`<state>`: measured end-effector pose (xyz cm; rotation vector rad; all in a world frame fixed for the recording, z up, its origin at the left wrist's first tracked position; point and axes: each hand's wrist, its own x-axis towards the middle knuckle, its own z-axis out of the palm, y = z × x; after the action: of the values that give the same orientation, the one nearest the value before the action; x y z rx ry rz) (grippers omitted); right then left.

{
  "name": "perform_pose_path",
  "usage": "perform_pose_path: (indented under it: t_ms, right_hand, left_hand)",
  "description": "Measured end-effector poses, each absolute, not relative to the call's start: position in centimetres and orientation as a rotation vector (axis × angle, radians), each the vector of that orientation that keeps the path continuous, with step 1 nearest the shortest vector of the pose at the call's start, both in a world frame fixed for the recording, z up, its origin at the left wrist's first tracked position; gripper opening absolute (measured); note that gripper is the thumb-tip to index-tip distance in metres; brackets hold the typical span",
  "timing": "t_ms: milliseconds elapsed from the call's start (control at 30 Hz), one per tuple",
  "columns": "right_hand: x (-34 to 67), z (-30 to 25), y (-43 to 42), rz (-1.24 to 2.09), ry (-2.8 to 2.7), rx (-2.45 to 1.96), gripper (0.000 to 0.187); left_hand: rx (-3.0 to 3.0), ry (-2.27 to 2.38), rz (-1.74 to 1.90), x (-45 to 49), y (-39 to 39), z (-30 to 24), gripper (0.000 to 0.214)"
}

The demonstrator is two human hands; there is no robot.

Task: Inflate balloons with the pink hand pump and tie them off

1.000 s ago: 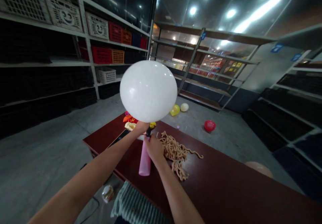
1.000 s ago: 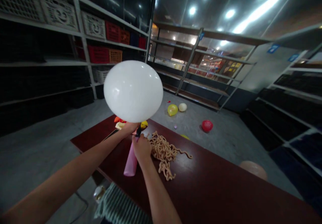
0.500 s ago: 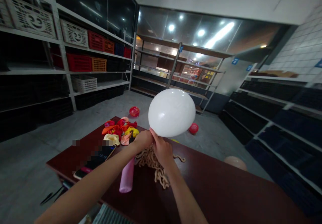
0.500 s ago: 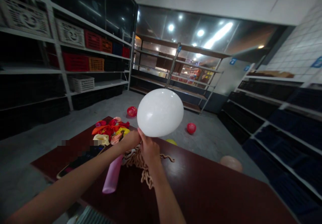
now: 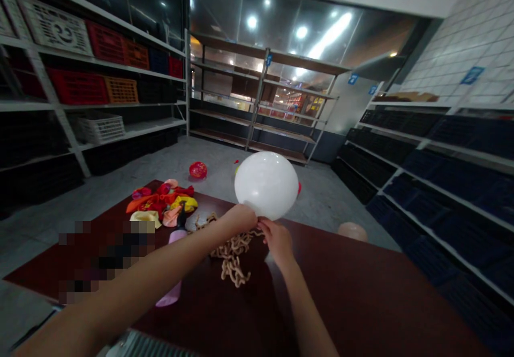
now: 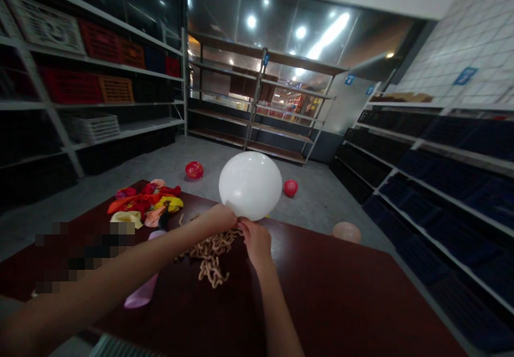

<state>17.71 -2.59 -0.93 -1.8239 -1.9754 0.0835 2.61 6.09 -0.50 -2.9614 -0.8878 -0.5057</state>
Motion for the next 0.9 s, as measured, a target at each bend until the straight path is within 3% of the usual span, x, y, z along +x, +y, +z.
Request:
perform_pose_path:
  t_ms: [233, 467, 667, 900]
  right_hand:
    - [18.7, -3.1, -2.8, 0.334, -1.751, -1.677, 0.031]
    - [19.0, -3.5, -2.9, 0.337, -1.72, -1.606, 0.028]
    - [18.5, -2.8, -3.3, 0.192, -1.734, -1.633, 0.03]
    - [19.1, -3.9, -3.3, -0.131, -1.642, -1.507, 0.03]
  left_hand:
    - [-3.023, -0.813, -0.351, 2.9, 4.9, -0.5, 0.02]
    - [-3.129, -0.711, -0.605, 1.0, 4.2, 0.3, 0.01]
    - [-3.029, -0.717, -1.081, 1.2, 3.1, 1.4, 0.016]
    - [-2.96, -0.932, -0.961, -0.3, 0.6, 1.4, 0.018]
